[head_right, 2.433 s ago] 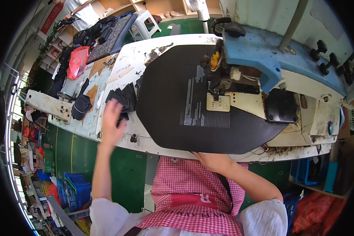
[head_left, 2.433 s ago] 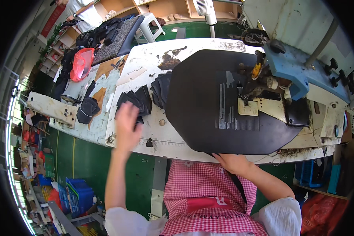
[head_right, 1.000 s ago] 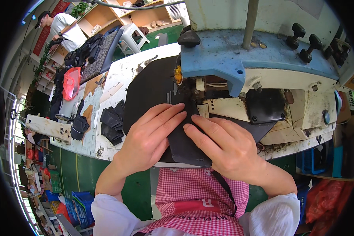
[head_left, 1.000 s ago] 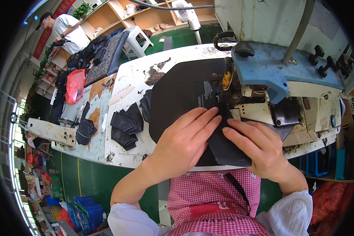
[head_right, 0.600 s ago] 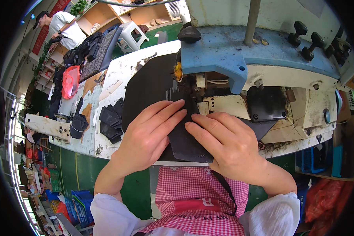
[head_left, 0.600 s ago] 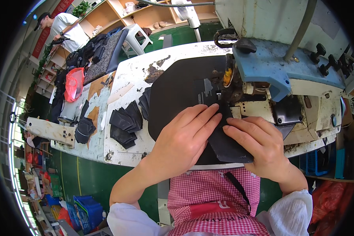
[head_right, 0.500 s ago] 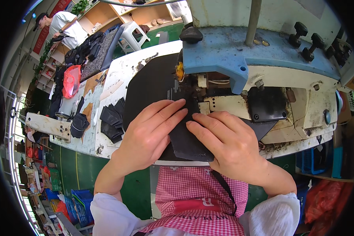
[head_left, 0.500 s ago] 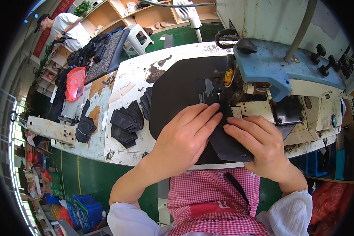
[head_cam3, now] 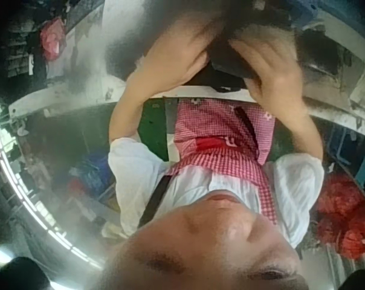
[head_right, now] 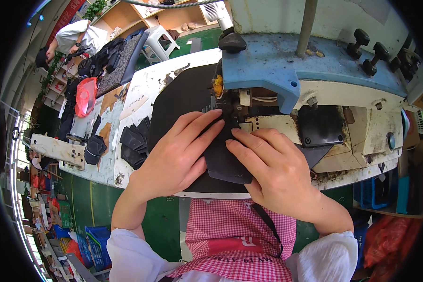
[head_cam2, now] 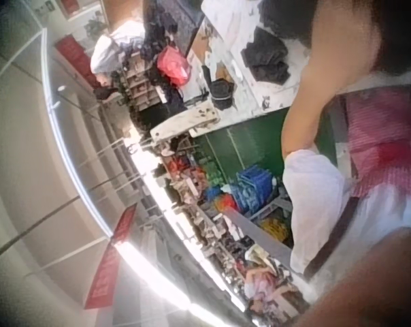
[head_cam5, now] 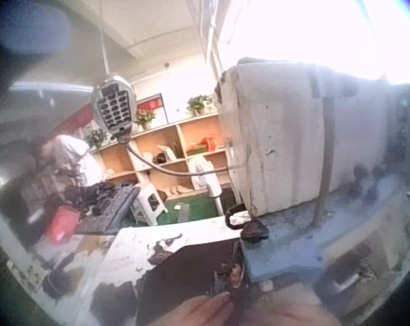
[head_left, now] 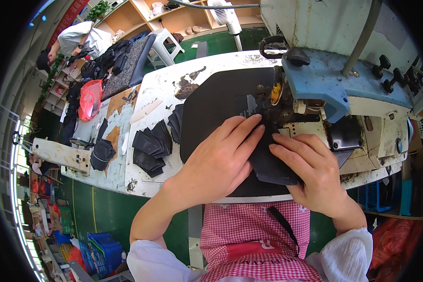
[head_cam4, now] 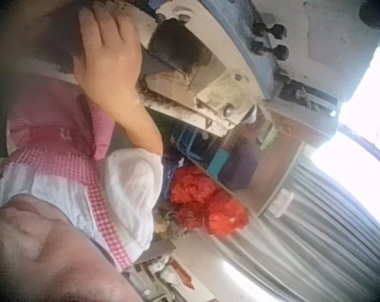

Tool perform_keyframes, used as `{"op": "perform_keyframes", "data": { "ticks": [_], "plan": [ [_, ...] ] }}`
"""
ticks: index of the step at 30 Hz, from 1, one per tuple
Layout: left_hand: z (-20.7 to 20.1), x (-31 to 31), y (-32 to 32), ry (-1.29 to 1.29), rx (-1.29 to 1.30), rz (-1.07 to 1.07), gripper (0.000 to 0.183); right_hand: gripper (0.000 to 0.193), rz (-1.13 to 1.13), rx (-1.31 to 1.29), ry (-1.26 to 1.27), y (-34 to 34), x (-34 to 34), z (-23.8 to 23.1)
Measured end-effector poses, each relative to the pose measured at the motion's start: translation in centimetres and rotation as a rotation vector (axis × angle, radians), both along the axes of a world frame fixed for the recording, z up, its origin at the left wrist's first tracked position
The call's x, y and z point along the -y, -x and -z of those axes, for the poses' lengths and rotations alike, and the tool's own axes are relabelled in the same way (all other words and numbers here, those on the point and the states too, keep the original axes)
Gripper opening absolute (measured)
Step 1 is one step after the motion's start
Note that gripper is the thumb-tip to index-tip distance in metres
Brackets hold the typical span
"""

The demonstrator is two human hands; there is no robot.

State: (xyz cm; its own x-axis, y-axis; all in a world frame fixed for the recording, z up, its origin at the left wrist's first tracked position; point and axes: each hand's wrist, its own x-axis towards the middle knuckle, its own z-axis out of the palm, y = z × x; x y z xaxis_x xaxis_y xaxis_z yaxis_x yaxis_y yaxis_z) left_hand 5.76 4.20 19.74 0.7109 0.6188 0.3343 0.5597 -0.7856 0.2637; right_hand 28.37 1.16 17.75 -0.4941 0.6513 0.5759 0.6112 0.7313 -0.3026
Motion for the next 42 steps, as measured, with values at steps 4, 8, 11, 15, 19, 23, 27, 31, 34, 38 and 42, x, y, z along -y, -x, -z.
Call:
{"op": "perform_keyframes", "data": {
  "ticks": [4,8,11,15,19,23,27,31,34,38,42],
  "plan": [
    [-0.3,-0.4,0.6,0.022,0.013,0.036,0.060,0.060,-0.001,-0.009,-0.021,0.0,-0.1,0.2],
    [-0.3,-1.0,1.3,-0.087,-0.051,0.135,0.059,0.047,0.012,-0.041,-0.042,0.2,0.0,0.0],
    [-0.3,-1.3,1.5,-0.065,-0.053,0.151,0.057,0.045,0.022,-0.050,-0.044,0.2,0.1,-0.2],
    [-0.4,-1.8,1.6,-0.046,-0.055,0.161,0.054,0.046,0.032,-0.037,-0.067,0.1,0.1,0.0],
    [-0.2,-2.7,1.9,-0.061,-0.042,0.180,0.053,0.045,0.028,-0.035,-0.067,0.1,0.1,-0.1],
    [-0.2,-3.7,2.2,-0.034,-0.022,0.219,0.050,0.044,0.028,-0.023,-0.071,0.1,0.1,-0.2],
    [0.1,-4.8,2.5,-0.016,-0.001,0.248,0.047,0.043,0.035,0.012,-0.105,0.1,0.2,-0.1],
    [-0.2,-5.8,2.7,-0.016,0.009,0.274,0.047,0.044,0.041,0.014,-0.105,0.2,0.2,-0.1],
    [-0.1,-6.2,2.9,-0.040,0.003,0.280,0.047,0.041,0.037,0.016,-0.138,0.2,0.4,0.1],
    [0.1,-6.1,3.0,-0.083,-0.035,0.225,0.046,0.029,-0.490,-0.177,-0.284,-0.8,3.0,3.7],
    [0.0,-5.7,2.0,-0.182,-0.079,0.165,0.047,0.033,-0.482,-0.029,0.040,2.8,4.2,10.3]
  ]
}}
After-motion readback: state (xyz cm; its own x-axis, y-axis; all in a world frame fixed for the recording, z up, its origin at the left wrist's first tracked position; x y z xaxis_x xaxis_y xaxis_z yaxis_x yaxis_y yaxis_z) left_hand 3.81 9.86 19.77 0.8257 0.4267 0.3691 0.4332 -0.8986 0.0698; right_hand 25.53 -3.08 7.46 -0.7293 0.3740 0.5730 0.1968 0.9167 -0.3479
